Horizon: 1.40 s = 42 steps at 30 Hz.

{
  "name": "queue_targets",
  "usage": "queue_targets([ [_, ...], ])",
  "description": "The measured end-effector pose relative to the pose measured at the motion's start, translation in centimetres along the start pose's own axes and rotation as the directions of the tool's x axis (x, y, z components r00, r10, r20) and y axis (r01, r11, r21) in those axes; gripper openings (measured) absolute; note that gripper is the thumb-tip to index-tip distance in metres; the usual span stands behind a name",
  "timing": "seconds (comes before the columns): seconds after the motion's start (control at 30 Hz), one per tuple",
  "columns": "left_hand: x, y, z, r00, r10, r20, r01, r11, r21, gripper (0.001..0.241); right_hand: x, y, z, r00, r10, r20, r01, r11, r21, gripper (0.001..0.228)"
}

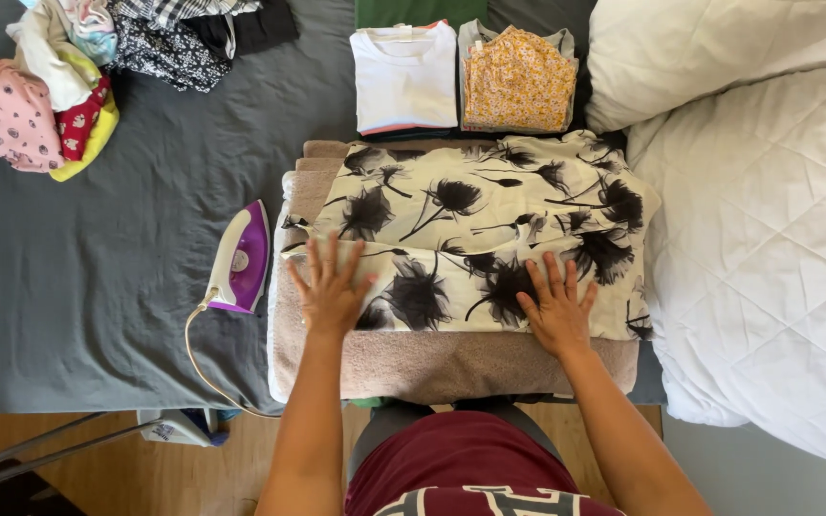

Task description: The person irons a white t-shirt and a patterned shirt on a towel placed on a bed. They smooth the fabric, use a purple iron to press the garments, and fold them after ironing.

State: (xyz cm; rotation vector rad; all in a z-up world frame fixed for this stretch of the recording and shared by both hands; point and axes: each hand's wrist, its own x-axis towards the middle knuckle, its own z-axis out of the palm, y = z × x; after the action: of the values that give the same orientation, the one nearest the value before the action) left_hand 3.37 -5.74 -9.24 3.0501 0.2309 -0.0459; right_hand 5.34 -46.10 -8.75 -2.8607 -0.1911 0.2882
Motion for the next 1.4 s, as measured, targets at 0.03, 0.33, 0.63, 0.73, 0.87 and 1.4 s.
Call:
queue_targets([
  [0.03, 0.2, -0.9, -0.7, 1.000, -0.001, 0.002, 0.001, 1.000, -0.001, 0.063, -0.3, -0.5, -0.2, 1.000, 0.000, 0.002, 0.000, 1.000, -0.001, 0.062],
  [0.33, 1.5, -16.3, 1.3, 0.890, -0.424, -0.165, 0.410, 0.905, -0.115, 0.066, -1.3, -13.6, 3.2, 0.917, -0.325, -0.230, 0.270, 0.932, -0.241, 0.060],
  [0.63, 6.2, -20.9, 2.7, 0.895, -0.414, 0.168, 0.443, 0.872, -0.208, 0.078, 1.0, -23.9, 6.3, 0.814, -0.515, -0.268, 0.468, 0.856, -0.222, 0.067],
  [0.73, 7.5, -20.9, 2.0, 0.877, -0.407, 0.256, 0.473, 0.827, -0.303, 0.081, 1.1, -24.2, 6.1, 0.822, -0.498, -0.277, 0.449, 0.865, -0.224, 0.064],
  [0.87, 8.9, -20.4, -1.0, 0.842, -0.423, 0.334, 0.527, 0.776, -0.345, 0.074, -0.4, -23.4, 4.0, 0.837, -0.445, -0.317, 0.419, 0.895, -0.151, 0.059],
  [1.4, 1.6, 0.2, -10.2, 0.783, 0.617, 0.077, -0.587, 0.775, -0.234, 0.045, -6.9, -14.0, 3.6, 0.914, -0.254, -0.317, 0.171, 0.949, -0.265, 0.057],
])
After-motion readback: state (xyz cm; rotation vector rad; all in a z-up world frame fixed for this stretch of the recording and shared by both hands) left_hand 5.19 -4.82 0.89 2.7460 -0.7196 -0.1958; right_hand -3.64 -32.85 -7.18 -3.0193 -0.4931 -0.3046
